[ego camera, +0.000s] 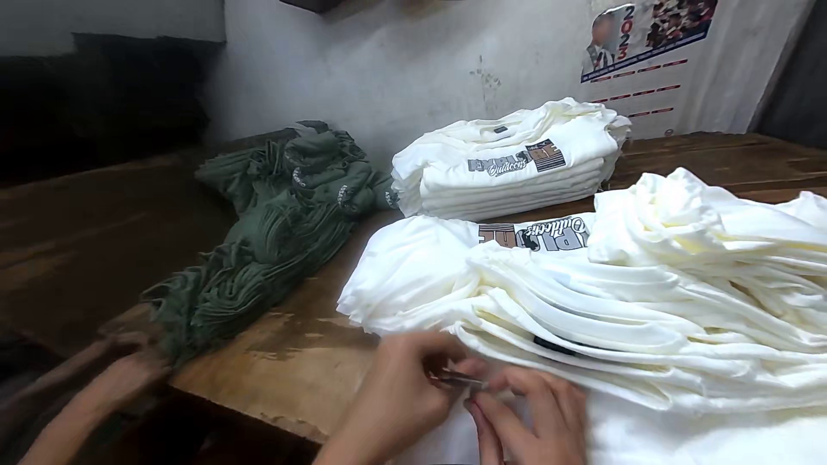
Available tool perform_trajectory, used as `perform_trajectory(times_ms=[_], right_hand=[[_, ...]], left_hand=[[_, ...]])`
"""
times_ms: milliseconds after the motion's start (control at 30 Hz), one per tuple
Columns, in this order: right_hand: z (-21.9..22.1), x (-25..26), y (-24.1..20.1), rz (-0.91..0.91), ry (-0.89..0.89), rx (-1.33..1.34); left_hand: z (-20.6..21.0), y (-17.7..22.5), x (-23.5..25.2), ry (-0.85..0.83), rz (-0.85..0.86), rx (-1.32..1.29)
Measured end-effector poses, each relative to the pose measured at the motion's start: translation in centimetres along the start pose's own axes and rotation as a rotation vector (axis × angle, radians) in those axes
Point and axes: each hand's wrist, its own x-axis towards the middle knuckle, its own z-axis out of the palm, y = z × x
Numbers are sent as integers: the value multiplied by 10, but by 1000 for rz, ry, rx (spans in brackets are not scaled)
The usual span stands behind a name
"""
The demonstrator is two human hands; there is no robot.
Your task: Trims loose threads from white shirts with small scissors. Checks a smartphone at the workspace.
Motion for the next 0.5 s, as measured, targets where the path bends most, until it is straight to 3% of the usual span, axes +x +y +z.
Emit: perform_trajectory(times_ms=[67,100,200,300,500], right_hand=[[6,-1,3,-22,52,168],[6,-1,4,8,59,218],[-3,5,0,168,37,231],[-3,11,-3,213,14,199],[-8,12,2,346,-3,391]], left_hand=[[0,15,4,-127,-188,-99],[1,17,5,-109,-222,-153],[3,9,5,25,-161,-342],[7,2,1,23,-119,-482],[12,-21,-6,28,85,-474]])
